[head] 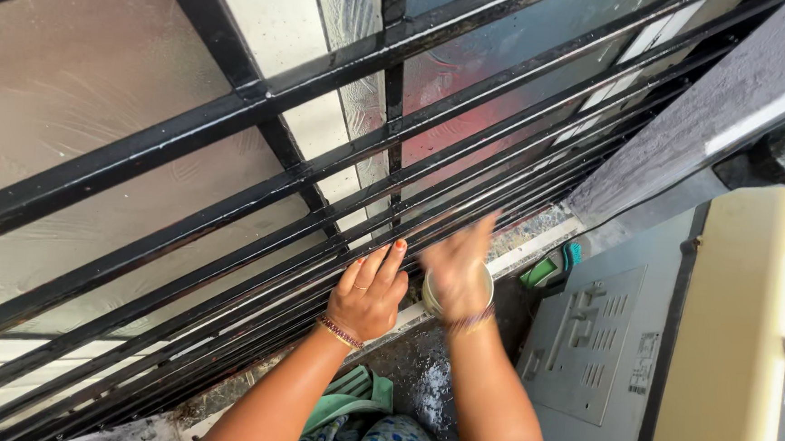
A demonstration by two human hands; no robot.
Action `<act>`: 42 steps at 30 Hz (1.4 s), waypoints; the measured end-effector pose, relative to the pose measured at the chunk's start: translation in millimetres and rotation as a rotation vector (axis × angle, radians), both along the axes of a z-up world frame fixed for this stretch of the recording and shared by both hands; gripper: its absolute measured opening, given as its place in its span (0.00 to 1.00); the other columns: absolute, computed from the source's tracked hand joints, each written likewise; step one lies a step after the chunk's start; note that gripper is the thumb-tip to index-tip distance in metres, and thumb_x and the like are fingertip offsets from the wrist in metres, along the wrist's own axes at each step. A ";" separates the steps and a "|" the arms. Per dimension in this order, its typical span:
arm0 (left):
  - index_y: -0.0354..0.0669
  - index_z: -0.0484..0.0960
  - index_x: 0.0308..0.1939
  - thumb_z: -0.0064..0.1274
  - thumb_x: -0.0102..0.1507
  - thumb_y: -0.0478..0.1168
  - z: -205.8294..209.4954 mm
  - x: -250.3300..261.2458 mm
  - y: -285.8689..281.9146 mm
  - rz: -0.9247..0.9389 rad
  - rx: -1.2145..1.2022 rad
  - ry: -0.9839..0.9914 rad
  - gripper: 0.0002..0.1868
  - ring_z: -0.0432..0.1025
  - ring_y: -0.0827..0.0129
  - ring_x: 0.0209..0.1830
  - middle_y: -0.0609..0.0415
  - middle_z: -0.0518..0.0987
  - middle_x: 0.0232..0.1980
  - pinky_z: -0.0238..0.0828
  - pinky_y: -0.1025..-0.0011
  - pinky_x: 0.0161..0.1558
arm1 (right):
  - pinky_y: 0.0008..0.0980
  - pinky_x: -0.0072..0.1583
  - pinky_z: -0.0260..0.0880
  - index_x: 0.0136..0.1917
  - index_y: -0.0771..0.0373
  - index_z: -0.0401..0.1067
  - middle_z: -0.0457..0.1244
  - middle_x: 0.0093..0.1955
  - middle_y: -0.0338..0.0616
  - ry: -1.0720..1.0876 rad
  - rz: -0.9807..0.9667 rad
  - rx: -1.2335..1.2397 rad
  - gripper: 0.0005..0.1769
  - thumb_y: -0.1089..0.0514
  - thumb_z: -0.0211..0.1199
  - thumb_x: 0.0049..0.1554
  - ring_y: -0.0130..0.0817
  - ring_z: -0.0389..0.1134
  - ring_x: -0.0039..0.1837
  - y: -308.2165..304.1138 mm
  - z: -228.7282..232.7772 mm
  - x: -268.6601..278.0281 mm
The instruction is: The person scrubs the horizontal bars of a black metal window grille using a green sponge and water from a white cup. They repeatedly dip the sponge into the cup and wipe along the bars, moving across different sections of the grille.
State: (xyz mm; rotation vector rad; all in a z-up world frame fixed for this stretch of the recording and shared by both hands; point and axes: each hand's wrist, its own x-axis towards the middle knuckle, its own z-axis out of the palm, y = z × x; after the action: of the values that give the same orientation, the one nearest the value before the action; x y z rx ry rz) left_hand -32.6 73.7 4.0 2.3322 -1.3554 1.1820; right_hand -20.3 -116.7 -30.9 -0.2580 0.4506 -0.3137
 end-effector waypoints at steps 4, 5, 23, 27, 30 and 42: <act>0.49 0.84 0.50 0.48 0.69 0.44 3.4 -4.0 23.7 0.030 0.106 -0.063 0.11 0.67 0.65 0.70 0.54 0.74 0.70 0.57 0.64 0.69 | 0.44 0.70 0.64 0.71 0.78 0.64 0.66 0.66 0.58 -0.047 0.195 0.147 0.58 0.18 0.33 0.64 0.48 0.69 0.64 21.8 7.2 -20.8; 0.52 0.83 0.51 0.48 0.70 0.44 3.6 -6.6 33.8 0.081 0.067 -0.135 0.10 0.66 0.67 0.70 0.57 0.73 0.70 0.58 0.63 0.67 | 0.47 0.69 0.65 0.69 0.75 0.64 0.67 0.63 0.56 -0.031 0.260 0.097 0.53 0.22 0.34 0.64 0.48 0.69 0.62 14.8 3.6 -20.6; 0.52 0.85 0.48 0.55 0.67 0.44 -7.0 -0.1 53.5 0.131 -0.098 -0.215 0.08 0.68 0.67 0.60 0.59 0.69 0.65 0.63 0.68 0.54 | 0.47 0.66 0.68 0.66 0.76 0.66 0.65 0.63 0.62 -0.270 0.570 0.191 0.34 0.41 0.43 0.68 0.57 0.68 0.62 5.7 -24.1 18.2; 0.51 0.85 0.48 0.54 0.68 0.44 -5.9 -2.6 55.2 0.126 -0.084 -0.206 0.08 0.67 0.66 0.60 0.57 0.68 0.65 0.62 0.66 0.55 | 0.54 0.67 0.67 0.64 0.71 0.68 0.66 0.62 0.58 -0.406 0.513 0.241 0.29 0.42 0.44 0.70 0.58 0.68 0.62 7.3 -20.4 11.9; 0.51 0.85 0.47 0.53 0.67 0.45 -0.4 -0.9 55.4 0.149 -0.083 -0.261 0.08 0.67 0.65 0.60 0.56 0.69 0.66 0.63 0.66 0.56 | 0.56 0.67 0.67 0.63 0.70 0.69 0.66 0.61 0.58 -0.547 0.448 0.080 0.33 0.37 0.44 0.69 0.57 0.68 0.62 21.6 -12.6 9.0; 0.52 0.85 0.48 0.54 0.70 0.44 -9.2 2.0 54.3 0.161 -0.104 -0.281 0.07 0.66 0.65 0.66 0.57 0.67 0.68 0.58 0.65 0.63 | 0.46 0.65 0.72 0.70 0.72 0.65 0.65 0.66 0.58 -0.393 0.467 0.326 0.30 0.43 0.40 0.76 0.51 0.70 0.63 0.5 -23.9 11.0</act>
State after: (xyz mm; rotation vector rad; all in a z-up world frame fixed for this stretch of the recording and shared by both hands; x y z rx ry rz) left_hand -30.6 128.0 -5.2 2.3037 -1.1677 1.6387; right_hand -9.3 -116.2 -54.8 0.0241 0.0413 0.1688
